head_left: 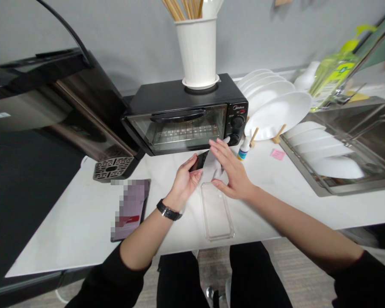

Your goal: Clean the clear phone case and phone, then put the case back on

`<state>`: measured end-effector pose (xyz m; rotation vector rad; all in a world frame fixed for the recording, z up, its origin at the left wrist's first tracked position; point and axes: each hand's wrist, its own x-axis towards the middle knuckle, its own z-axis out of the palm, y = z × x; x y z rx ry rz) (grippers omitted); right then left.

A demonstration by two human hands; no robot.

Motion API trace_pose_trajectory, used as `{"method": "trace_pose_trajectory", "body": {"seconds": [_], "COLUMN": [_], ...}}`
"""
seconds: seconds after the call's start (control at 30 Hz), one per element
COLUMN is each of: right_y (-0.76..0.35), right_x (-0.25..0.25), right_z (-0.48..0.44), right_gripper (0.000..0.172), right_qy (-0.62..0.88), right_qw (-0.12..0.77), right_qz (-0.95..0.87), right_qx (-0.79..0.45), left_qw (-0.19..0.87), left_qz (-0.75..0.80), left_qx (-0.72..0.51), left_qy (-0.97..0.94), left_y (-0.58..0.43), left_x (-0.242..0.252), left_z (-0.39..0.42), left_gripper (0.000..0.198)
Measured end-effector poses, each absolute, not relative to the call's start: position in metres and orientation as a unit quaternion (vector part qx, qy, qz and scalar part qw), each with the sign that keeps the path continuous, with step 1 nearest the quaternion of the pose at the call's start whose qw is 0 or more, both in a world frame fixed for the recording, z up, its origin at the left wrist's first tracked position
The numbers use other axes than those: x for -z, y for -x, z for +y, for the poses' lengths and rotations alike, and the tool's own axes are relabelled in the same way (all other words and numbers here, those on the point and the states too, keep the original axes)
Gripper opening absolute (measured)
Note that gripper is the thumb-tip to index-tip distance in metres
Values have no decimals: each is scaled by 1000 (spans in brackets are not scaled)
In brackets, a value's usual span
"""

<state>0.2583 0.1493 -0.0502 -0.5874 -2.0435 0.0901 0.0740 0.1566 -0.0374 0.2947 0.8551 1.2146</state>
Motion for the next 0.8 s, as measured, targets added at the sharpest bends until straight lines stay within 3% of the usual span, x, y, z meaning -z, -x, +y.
{"method": "trace_pose_trajectory", "body": {"seconds": [0.13,0.33,0.57,0.8], "right_y": [-258,-254,-257,-254], "right_x": [50,52,48,53], "right_z": [148,145,149,147], "right_gripper": [77,79,82,84], "right_qy": [247,192,243,188], "right_qw": [508,457,511,448], "right_qz": [-824,-868,-822,-873], "right_qx": [-48,-34,-57,-45], "left_qw": [720,702,703,690], "left_qz": [388,388,395,407], "left_qx": [-557,-572,-567,-580], "left_qy": [-145,-171,-166,-148], "left_y": [-73,-69,-71,-71], "left_x": [38,46,44,43], "left_z": [157,157,158,157], "left_gripper": [15,15,16,11]}}
